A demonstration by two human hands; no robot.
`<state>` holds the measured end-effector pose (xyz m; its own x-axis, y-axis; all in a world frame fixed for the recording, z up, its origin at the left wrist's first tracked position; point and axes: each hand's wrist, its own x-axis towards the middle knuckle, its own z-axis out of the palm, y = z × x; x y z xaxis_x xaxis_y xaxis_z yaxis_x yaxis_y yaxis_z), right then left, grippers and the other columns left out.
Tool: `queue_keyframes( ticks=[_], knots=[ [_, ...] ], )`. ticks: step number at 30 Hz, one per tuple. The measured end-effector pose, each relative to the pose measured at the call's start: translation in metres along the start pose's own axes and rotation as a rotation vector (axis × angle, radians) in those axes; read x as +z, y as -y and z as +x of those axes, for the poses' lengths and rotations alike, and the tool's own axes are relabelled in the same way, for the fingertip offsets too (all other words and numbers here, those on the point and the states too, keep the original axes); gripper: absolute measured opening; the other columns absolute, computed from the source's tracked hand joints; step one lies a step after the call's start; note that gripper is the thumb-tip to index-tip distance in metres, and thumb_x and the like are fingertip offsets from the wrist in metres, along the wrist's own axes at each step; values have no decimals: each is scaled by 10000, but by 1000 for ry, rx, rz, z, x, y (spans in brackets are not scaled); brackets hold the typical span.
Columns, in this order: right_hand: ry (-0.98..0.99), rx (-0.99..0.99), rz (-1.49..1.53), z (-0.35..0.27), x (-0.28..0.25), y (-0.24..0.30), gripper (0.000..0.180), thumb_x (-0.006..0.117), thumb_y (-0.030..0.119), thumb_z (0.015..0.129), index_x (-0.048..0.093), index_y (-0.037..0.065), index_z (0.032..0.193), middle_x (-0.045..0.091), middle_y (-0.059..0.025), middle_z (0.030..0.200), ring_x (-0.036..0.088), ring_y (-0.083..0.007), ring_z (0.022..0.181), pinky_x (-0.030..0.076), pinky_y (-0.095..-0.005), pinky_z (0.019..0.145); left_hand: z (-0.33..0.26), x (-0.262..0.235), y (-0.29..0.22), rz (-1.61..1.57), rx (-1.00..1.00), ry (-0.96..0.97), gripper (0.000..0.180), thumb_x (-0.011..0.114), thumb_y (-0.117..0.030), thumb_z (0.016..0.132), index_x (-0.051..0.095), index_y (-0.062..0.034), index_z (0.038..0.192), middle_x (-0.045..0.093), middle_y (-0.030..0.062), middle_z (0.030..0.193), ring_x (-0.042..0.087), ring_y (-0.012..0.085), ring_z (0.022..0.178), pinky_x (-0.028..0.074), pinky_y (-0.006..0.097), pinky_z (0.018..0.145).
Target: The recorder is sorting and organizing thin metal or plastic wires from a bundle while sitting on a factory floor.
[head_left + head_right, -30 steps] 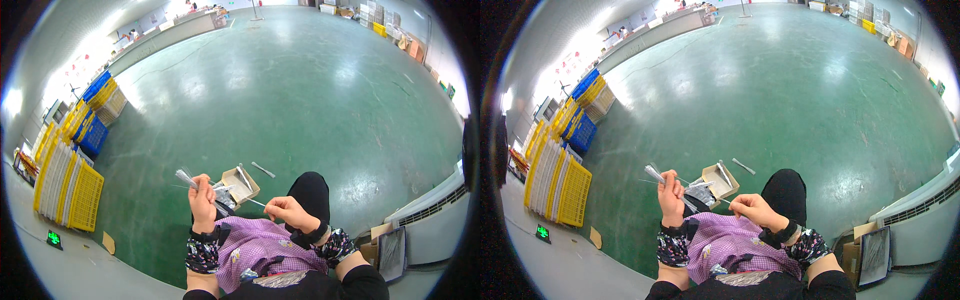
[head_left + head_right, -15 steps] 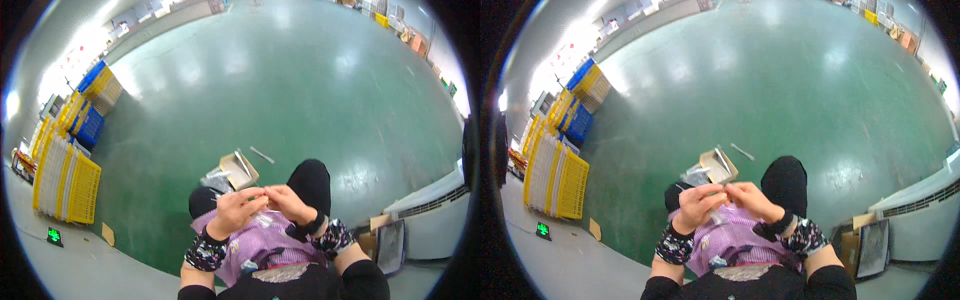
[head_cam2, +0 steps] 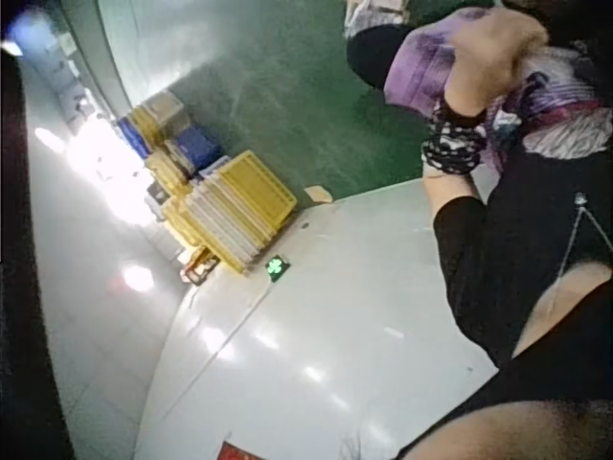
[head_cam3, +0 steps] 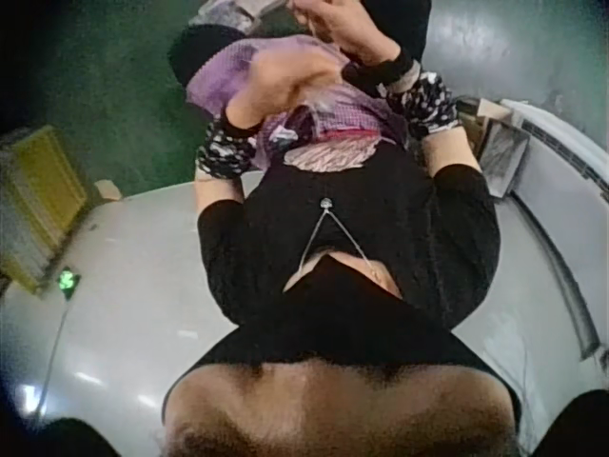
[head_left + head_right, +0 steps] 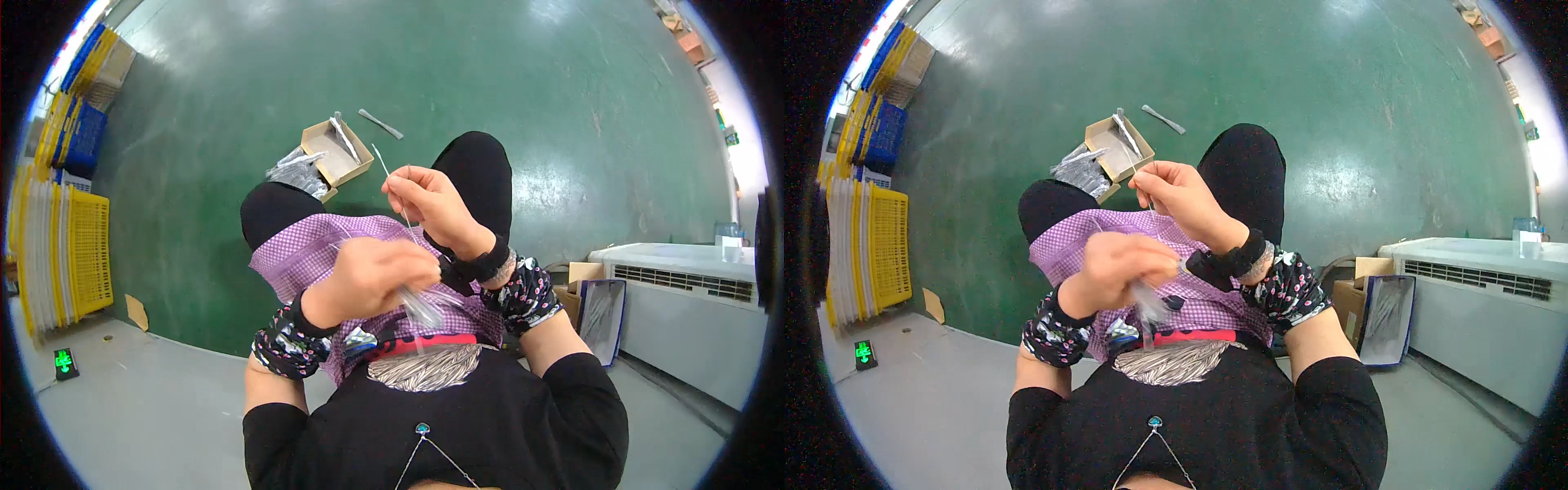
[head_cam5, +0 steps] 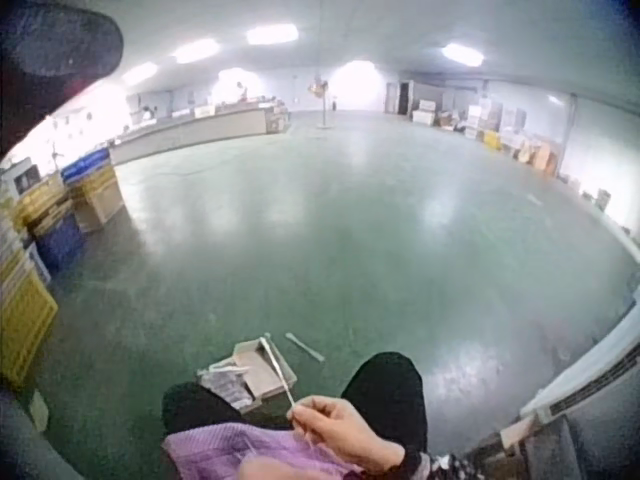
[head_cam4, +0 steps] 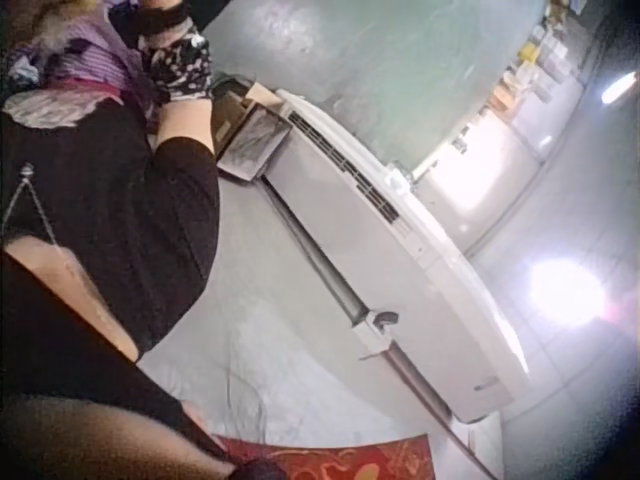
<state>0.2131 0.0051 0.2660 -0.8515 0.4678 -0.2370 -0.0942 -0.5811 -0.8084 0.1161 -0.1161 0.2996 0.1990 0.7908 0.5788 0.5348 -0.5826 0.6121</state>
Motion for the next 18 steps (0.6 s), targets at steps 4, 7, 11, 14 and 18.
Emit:
queue_keyframes(
  ticks=[4,7,11,14,18],
  knots=[
    [-24,-96,-135,-8,1,-5,147,515,151,876,578,26,833,540,2,656,432,-24,543,296,-162,467,0,-13,3,-510,-655,-410,60,602,-63,807,575,-13,827,590,4,734,535,68,651,431,198,578],
    [-8,-181,-251,-15,5,-6,149,508,130,875,579,6,831,548,-6,675,482,-48,596,345,-171,511,-1,-23,27,-532,-818,-493,138,614,-128,832,594,3,869,583,-1,752,513,39,675,417,185,590],
    [21,-214,-281,-20,7,-6,147,545,112,853,579,-32,858,569,-20,709,527,-67,638,431,-200,571,0,-23,33,-660,-775,-481,145,621,-131,830,616,5,881,587,1,755,529,49,685,423,174,611],
    [30,-229,-314,-22,7,-5,145,544,110,855,578,-31,859,567,-19,709,526,-67,642,433,-198,572,3,-22,33,-640,-776,-489,150,628,-126,825,618,6,895,590,1,763,529,50,687,427,176,612],
    [25,-219,-320,-21,7,-5,133,537,99,862,575,-27,841,563,-18,702,518,-65,630,423,-198,563,4,-20,34,-629,-755,-492,150,633,-122,820,622,5,898,592,1,766,528,47,689,427,177,607]
  ],
)
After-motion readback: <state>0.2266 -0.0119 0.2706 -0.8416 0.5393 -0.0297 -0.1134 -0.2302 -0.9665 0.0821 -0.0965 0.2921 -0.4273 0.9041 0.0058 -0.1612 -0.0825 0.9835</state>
